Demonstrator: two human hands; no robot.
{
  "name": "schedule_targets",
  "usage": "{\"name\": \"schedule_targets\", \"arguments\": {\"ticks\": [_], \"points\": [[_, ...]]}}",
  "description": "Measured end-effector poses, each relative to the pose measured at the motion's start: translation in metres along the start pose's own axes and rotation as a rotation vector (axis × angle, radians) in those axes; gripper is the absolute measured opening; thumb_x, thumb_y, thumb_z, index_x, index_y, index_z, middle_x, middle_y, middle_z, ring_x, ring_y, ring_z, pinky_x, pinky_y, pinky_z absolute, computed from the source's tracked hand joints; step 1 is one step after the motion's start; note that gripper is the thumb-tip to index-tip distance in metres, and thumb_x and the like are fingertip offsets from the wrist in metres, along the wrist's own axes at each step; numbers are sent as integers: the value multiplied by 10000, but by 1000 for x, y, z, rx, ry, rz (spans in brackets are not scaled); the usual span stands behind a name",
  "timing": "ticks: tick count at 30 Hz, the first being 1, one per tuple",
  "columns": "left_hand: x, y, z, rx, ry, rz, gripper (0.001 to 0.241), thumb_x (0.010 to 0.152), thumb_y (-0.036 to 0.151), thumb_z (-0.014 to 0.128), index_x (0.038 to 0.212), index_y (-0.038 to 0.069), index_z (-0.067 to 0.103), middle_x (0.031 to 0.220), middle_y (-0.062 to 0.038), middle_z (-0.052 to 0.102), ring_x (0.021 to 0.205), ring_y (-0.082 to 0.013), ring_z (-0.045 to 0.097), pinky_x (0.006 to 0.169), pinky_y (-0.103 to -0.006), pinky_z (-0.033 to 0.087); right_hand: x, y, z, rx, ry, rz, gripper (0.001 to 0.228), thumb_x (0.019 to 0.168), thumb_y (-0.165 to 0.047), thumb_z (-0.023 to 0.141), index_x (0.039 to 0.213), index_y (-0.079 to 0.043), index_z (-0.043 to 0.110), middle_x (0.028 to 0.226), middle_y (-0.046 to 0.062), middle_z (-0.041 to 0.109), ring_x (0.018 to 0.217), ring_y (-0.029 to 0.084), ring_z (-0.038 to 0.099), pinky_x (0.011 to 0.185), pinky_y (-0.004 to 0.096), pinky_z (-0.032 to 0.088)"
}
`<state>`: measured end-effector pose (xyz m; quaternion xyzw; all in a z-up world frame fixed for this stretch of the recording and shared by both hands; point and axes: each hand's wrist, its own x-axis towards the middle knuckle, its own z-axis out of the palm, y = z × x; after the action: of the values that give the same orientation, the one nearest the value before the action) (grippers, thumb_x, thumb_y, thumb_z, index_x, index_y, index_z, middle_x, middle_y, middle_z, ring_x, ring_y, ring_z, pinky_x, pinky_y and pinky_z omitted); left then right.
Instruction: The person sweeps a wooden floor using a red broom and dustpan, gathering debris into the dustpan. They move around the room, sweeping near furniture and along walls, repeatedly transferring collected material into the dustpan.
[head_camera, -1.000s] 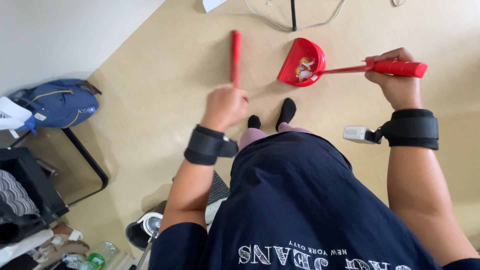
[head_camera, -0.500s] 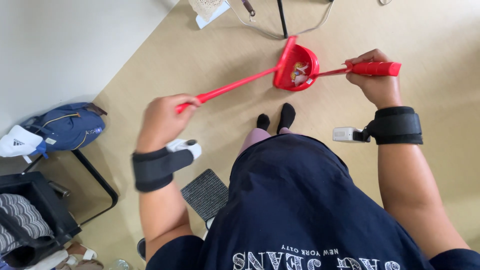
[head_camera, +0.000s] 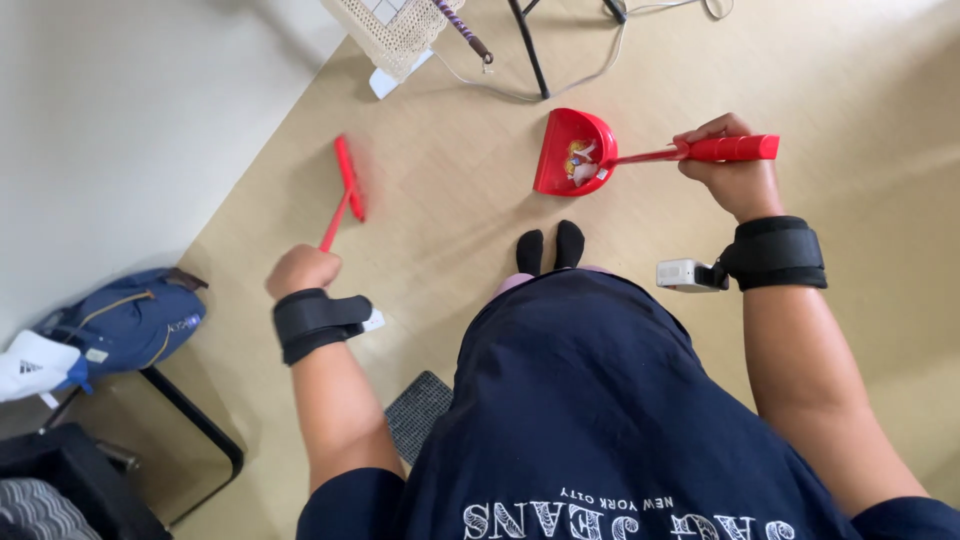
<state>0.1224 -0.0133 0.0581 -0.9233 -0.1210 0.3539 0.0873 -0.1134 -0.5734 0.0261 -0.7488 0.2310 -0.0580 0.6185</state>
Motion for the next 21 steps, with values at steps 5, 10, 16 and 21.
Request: {"name": "schedule_targets", "arguments": {"ticks": [5,10,16,21], "points": [[19,44,8,16,59,50,364,889,378,612,1067,114,789,1122,-169,746,1087,-347,705,871,-452,570,-7,5,8,-16,-11,4,344,836,121,764,1067,-41,567,1213,141,730,1187,219,701,1018,352,583],[45,67,19,25,103,73,366,925,378,615,1115,108,773,1191,-156,732,1129,-343,695,898,-452,572,-9,5,6,25,11,9,344,843,116,754,1081,-47,567,1222,140,726,1213,233,707,1025,363,600],[55,102,52,71,68,172,325,873,255,643,1141,106,751,1217,-176,712,1145,-358,679,917,-462,563,-10,5,-33,-2,42,62,333,826,120,766,1055,-39,586,1213,143,741,1194,234,712,1016,357,594],[49,140,111,14,-151,44,278,866,168,603,1044,53,783,1156,-213,748,1119,-359,719,926,-449,576,-12,-2,-84,24,51,94,313,817,110,766,1041,-39,607,1189,132,742,1182,229,722,989,357,613]]}}
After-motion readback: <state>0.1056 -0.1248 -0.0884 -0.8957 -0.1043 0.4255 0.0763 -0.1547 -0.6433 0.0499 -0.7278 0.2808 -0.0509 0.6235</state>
